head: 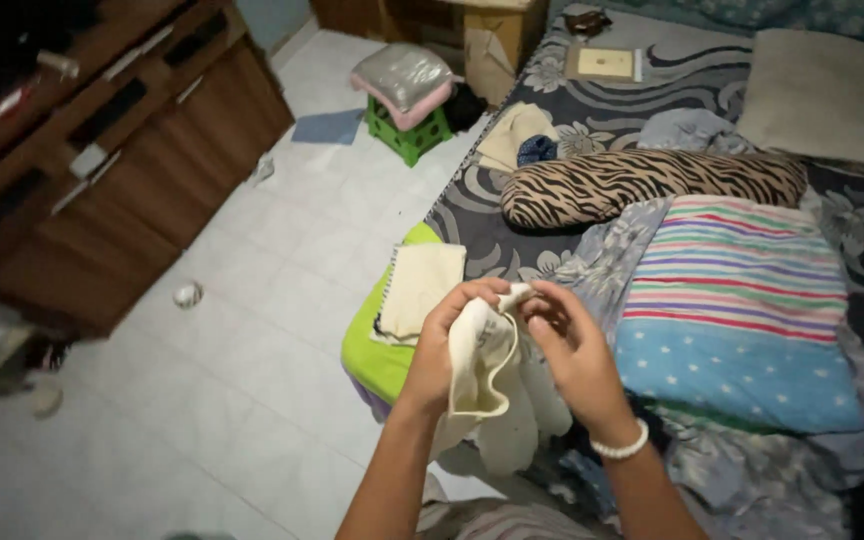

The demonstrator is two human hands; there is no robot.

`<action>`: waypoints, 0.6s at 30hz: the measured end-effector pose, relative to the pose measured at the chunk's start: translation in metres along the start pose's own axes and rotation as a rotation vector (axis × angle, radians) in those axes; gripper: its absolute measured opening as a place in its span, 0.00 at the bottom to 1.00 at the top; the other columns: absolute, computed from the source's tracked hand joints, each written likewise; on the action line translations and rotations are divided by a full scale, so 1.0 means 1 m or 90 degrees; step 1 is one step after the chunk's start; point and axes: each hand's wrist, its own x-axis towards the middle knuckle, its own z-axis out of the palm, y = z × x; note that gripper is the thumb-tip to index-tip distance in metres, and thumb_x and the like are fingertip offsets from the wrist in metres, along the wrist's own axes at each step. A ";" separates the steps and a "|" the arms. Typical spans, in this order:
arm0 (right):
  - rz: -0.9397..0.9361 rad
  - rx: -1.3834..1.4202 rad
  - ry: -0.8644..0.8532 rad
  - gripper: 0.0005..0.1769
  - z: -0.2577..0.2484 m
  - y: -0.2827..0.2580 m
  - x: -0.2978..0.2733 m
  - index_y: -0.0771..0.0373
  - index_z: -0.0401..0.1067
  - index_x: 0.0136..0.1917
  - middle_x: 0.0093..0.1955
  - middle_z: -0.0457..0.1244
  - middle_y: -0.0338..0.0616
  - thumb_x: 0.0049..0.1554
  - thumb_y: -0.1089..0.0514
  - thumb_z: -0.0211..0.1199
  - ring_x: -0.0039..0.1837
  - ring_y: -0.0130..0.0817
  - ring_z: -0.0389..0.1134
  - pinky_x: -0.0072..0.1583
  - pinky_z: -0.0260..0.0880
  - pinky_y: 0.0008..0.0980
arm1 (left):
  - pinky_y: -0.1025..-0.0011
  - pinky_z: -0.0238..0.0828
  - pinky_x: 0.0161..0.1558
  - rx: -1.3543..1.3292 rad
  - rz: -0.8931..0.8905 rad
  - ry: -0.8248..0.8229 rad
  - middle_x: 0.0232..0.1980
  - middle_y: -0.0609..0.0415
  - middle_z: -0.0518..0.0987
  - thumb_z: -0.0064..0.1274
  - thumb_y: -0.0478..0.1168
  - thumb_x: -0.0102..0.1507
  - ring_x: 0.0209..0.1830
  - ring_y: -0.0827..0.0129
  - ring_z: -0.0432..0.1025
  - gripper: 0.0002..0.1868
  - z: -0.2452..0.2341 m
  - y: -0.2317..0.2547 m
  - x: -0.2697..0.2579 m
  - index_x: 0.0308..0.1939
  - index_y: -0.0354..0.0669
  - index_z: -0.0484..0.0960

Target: Folding and organizing various items of clothing on a bed.

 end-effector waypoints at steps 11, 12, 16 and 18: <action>0.183 -0.038 -0.010 0.44 0.109 0.057 -0.022 0.64 0.43 0.61 0.56 0.53 0.55 0.37 0.60 0.63 0.54 0.44 0.57 0.50 0.62 0.38 | 0.65 0.58 0.51 0.447 0.141 0.138 0.45 0.47 0.66 0.42 0.29 0.52 0.52 0.57 0.62 0.07 -0.033 0.039 0.027 0.32 0.40 0.73; 0.176 -0.012 0.062 0.31 0.115 0.066 -0.021 0.59 0.51 0.57 0.51 0.58 0.44 0.40 0.68 0.56 0.49 0.29 0.61 0.43 0.67 0.26 | 0.68 0.58 0.52 0.505 0.149 0.140 0.46 0.49 0.67 0.41 0.32 0.53 0.52 0.62 0.63 0.06 -0.036 0.041 0.027 0.31 0.42 0.73; 0.216 -0.040 0.111 0.23 0.100 0.085 0.009 0.63 0.59 0.58 0.52 0.61 0.47 0.48 0.62 0.52 0.54 0.34 0.61 0.55 0.60 0.31 | 0.62 0.58 0.53 0.566 0.077 0.154 0.48 0.47 0.65 0.42 0.31 0.50 0.55 0.59 0.60 0.05 -0.057 0.061 0.036 0.29 0.40 0.72; 0.109 -0.230 0.232 0.17 0.081 0.116 0.029 0.73 0.64 0.51 0.45 0.59 0.66 0.47 0.67 0.48 0.52 0.57 0.60 0.53 0.60 0.46 | 0.64 0.65 0.41 0.645 0.284 0.196 0.32 0.49 0.72 0.51 0.28 0.47 0.35 0.53 0.70 0.06 -0.080 0.068 0.042 0.25 0.40 0.73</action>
